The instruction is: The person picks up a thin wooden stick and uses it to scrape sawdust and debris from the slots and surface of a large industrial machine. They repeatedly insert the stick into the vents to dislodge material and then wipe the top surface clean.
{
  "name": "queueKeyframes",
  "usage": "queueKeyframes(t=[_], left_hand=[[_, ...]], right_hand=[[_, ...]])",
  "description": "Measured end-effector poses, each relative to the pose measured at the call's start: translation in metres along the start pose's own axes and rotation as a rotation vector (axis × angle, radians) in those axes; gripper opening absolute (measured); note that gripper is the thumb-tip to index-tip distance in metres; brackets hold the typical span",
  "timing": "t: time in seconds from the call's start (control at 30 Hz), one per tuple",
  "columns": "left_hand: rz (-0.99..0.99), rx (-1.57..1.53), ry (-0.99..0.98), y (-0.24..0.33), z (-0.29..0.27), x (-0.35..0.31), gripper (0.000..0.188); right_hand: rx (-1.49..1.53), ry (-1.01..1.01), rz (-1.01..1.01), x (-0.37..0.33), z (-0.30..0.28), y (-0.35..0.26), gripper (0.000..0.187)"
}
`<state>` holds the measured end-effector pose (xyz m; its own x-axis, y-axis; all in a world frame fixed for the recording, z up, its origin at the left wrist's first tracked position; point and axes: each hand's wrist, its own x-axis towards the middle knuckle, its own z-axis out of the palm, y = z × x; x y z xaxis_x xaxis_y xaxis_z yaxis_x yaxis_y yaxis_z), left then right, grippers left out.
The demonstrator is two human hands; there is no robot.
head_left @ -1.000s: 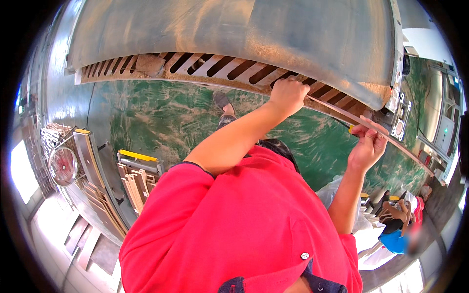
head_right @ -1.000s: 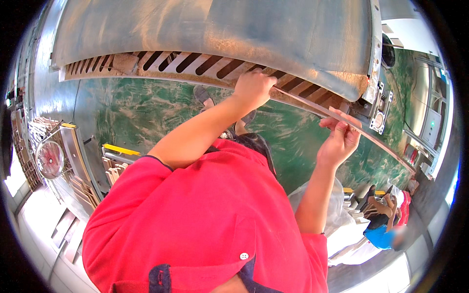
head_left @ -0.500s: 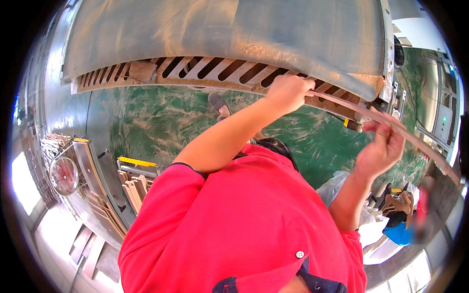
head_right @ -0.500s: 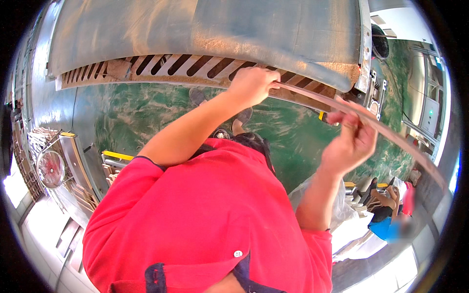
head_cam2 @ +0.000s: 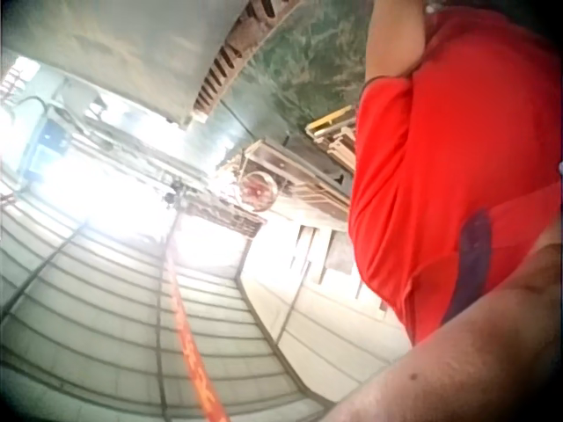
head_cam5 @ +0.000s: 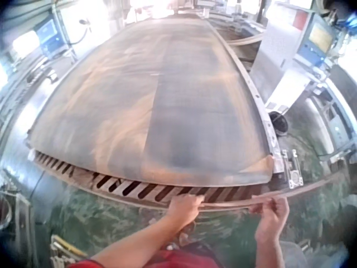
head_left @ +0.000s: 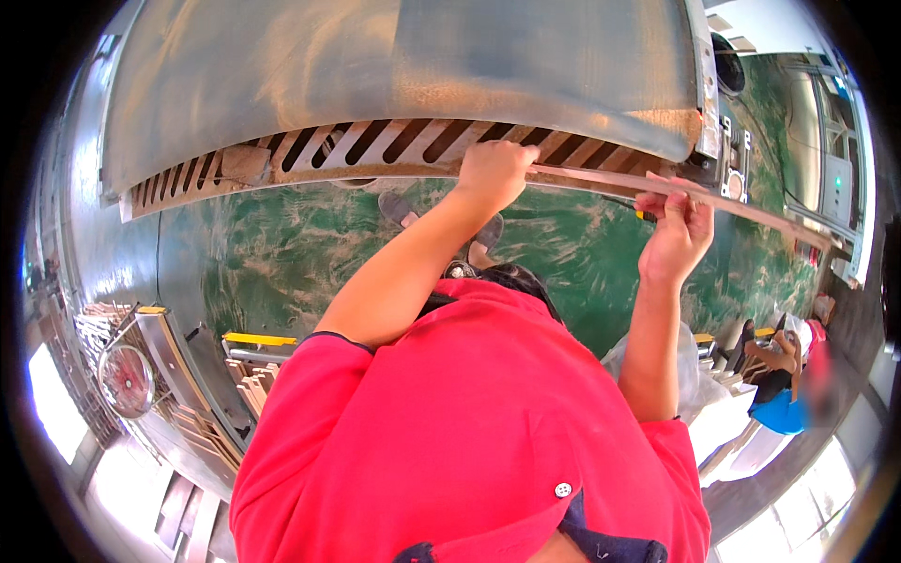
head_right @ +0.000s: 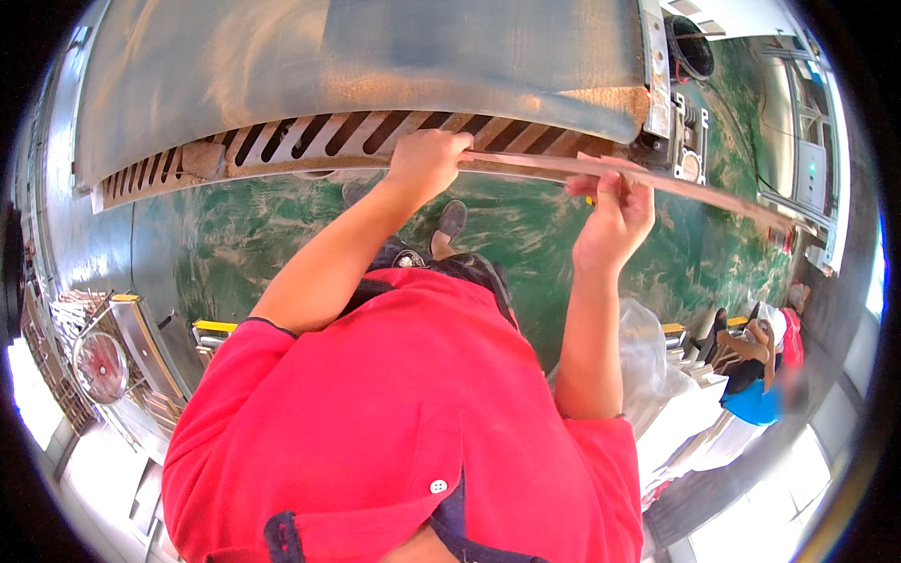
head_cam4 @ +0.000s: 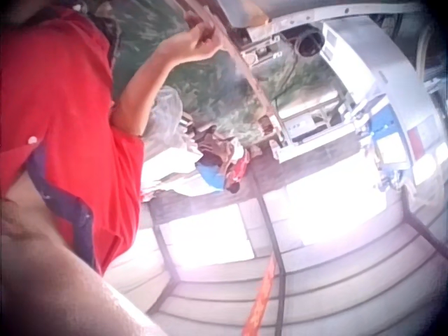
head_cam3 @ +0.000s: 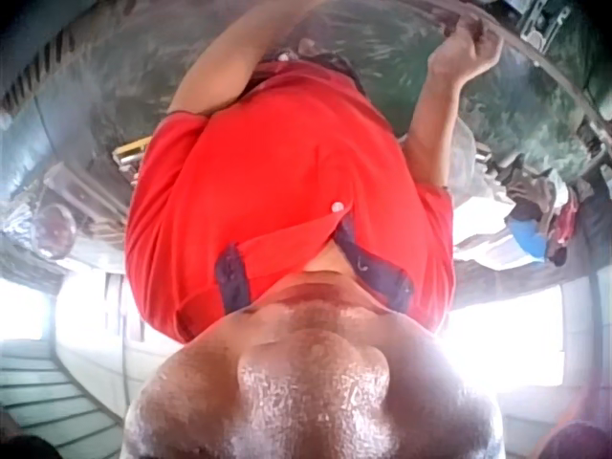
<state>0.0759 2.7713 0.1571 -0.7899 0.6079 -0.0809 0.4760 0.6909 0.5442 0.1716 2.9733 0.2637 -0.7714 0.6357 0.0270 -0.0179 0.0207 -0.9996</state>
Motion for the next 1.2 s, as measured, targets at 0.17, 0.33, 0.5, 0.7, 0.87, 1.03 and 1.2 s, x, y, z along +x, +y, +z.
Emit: queueKeyframes(t=[0.17, 0.33, 0.5, 0.7, 0.87, 1.03, 1.2], left_hand=[[-0.064, 0.134, -0.039, 0.006, 0.002, 0.010, 0.010], [0.113, -0.003, 0.073, 0.026, -0.009, 0.004, 0.011], [0.229, -0.170, 0.296, 0.038, -0.002, 0.012, 0.009], [0.121, -0.119, 0.097, 0.019, -0.005, 0.018, 0.008], [0.063, -0.039, 0.014, 0.010, 0.005, 0.013, 0.009], [-0.021, 0.054, -0.062, 0.004, -0.001, 0.007, 0.012], [-0.091, 0.142, -0.085, -0.001, 0.004, 0.010, 0.009]], right_hand=[[0.051, 0.008, 0.166, 0.014, -0.019, 0.014, 0.014], [-0.051, 0.039, -0.124, -0.017, -0.026, -0.021, 0.011], [-0.230, 0.034, -0.395, -0.047, -0.006, -0.061, 0.013], [-0.174, 0.025, -0.262, -0.027, 0.010, -0.049, 0.013], [-0.071, -0.009, -0.089, -0.012, -0.008, -0.025, 0.013], [0.050, -0.050, -0.030, -0.009, -0.009, 0.001, 0.012], [0.066, -0.044, 0.124, -0.003, -0.017, 0.024, 0.014]])
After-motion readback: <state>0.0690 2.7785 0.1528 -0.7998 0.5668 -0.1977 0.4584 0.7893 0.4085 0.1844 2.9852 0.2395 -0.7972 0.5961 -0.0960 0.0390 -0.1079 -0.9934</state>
